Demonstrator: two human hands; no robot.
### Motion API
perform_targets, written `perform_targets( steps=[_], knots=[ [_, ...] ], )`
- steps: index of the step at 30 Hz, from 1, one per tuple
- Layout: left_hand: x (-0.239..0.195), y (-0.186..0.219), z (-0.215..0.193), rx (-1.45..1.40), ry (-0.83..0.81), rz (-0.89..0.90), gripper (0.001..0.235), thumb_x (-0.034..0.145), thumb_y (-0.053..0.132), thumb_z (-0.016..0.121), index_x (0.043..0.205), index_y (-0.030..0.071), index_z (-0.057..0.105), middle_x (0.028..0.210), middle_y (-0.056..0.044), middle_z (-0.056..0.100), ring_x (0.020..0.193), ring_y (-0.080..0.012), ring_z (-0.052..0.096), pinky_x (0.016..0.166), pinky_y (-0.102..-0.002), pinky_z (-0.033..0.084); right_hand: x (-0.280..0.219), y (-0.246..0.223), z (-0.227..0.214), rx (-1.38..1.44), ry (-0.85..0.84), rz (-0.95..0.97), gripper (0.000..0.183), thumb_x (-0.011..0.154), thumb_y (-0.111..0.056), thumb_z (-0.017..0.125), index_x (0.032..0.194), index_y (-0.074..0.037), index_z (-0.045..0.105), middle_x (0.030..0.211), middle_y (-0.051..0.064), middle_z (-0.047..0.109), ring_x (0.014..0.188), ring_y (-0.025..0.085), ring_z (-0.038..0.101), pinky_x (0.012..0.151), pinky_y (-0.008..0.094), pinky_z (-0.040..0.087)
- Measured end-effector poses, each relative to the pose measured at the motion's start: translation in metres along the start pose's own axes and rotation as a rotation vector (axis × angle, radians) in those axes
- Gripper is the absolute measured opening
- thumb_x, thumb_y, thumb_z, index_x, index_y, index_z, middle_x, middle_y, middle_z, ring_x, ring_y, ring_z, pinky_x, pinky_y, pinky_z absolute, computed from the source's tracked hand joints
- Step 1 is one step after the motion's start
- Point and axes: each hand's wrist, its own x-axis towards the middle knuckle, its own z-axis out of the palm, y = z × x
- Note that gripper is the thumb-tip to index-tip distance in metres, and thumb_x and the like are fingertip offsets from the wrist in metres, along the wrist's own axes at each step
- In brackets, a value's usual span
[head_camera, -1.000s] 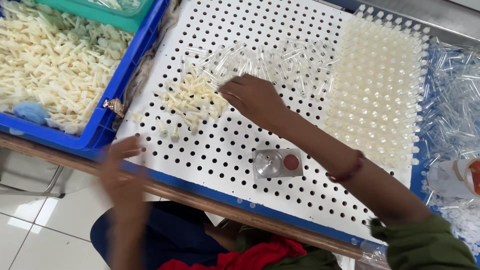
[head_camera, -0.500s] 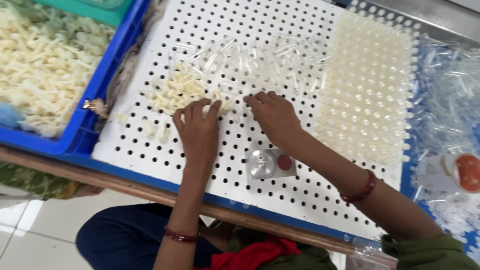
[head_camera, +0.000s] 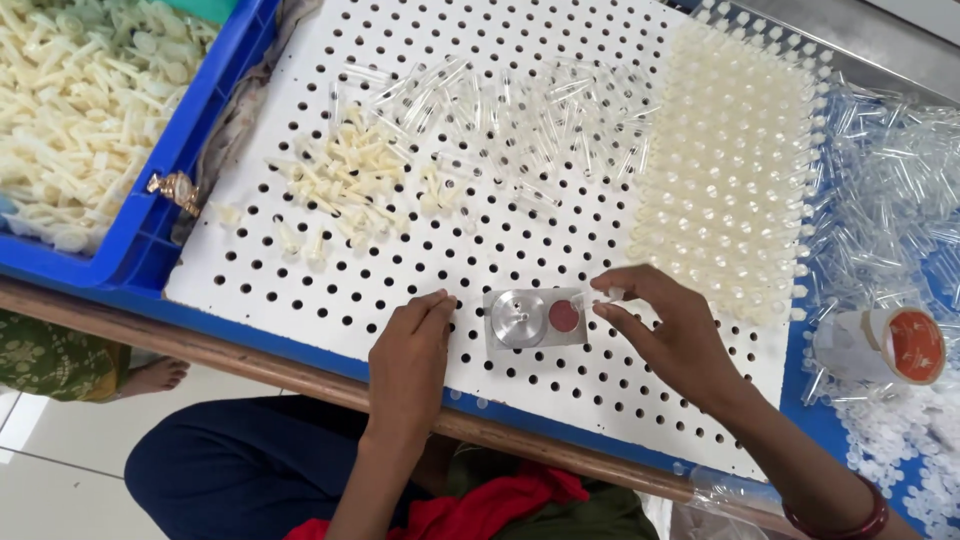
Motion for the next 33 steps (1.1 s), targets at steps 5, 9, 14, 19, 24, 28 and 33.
perform_targets(
  steps=[5, 9, 14, 19, 24, 28, 33],
  knots=[
    [-0.012, 0.012, -0.011, -0.198, 0.002, -0.138, 0.02, 0.09, 0.0, 0.069, 0.108, 0.004, 0.074, 0.112, -0.011, 0.075, 0.098, -0.0297, 0.075, 0.08, -0.035, 0.06, -0.006, 0.0, 0.008, -0.211, 0.047, -0.256, 0.034, 0.087, -0.018, 0.076, 0.12, -0.011, 0.072, 0.112, 0.006, 0.074, 0.105, 0.024, 0.069, 0.089, 0.037, 0.055],
    [-0.029, 0.028, -0.013, -0.372, 0.021, -0.21, 0.02, 0.09, -0.001, 0.069, 0.108, 0.004, 0.076, 0.112, -0.01, 0.076, 0.096, -0.0234, 0.077, 0.077, -0.03, 0.061, -0.003, -0.013, 0.011, -0.43, 0.081, -0.493, 0.037, 0.083, -0.02, 0.078, 0.118, -0.01, 0.072, 0.115, 0.006, 0.074, 0.115, 0.03, 0.063, 0.094, 0.042, 0.051],
    [-0.038, 0.045, 0.011, -0.583, -0.046, -0.274, 0.019, 0.091, 0.0, 0.07, 0.108, 0.006, 0.078, 0.114, -0.008, 0.077, 0.088, -0.0148, 0.077, 0.069, -0.025, 0.06, -0.01, -0.008, 0.007, -0.364, 0.057, -0.435, 0.035, 0.083, -0.019, 0.078, 0.116, -0.011, 0.072, 0.11, 0.005, 0.075, 0.105, 0.025, 0.068, 0.086, 0.039, 0.055],
    [-0.033, 0.059, 0.029, -0.911, -0.025, -0.331, 0.019, 0.092, 0.001, 0.076, 0.11, 0.002, 0.078, 0.103, -0.007, 0.08, 0.088, -0.0096, 0.075, 0.079, -0.023, 0.06, -0.03, 0.005, 0.001, 0.187, -0.007, 0.001, 0.026, 0.089, -0.018, 0.076, 0.112, -0.007, 0.073, 0.1, 0.006, 0.08, 0.092, 0.01, 0.076, 0.08, 0.029, 0.061],
    [-0.034, 0.058, 0.045, -1.285, -0.038, -0.402, 0.019, 0.094, -0.001, 0.073, 0.112, 0.0, 0.077, 0.1, -0.003, 0.075, 0.084, -0.0074, 0.071, 0.076, -0.023, 0.06, -0.048, 0.007, 0.025, 0.354, 0.052, 0.406, 0.03, 0.094, -0.012, 0.079, 0.123, -0.004, 0.083, 0.088, 0.018, 0.082, 0.062, 0.019, 0.05, 0.054, 0.036, 0.036],
    [-0.03, 0.034, 0.045, -1.376, -0.218, -0.488, 0.02, 0.093, -0.001, 0.073, 0.113, -0.003, 0.077, 0.096, -0.006, 0.074, 0.081, -0.0084, 0.07, 0.077, -0.025, 0.061, -0.045, -0.008, 0.022, 0.039, 0.113, -0.167, 0.025, 0.088, -0.022, 0.077, 0.11, -0.009, 0.078, 0.102, 0.002, 0.081, 0.079, 0.002, 0.074, 0.067, 0.019, 0.058],
    [-0.022, 0.058, 0.015, -0.86, -0.279, -0.154, 0.018, 0.094, 0.003, 0.075, 0.111, 0.002, 0.08, 0.096, -0.008, 0.076, 0.086, -0.0135, 0.072, 0.076, -0.029, 0.057, -0.043, 0.019, 0.023, 0.706, -0.094, 0.315, 0.029, 0.089, -0.017, 0.075, 0.116, -0.007, 0.077, 0.095, 0.01, 0.082, 0.088, 0.013, 0.077, 0.08, 0.027, 0.063]
  ],
)
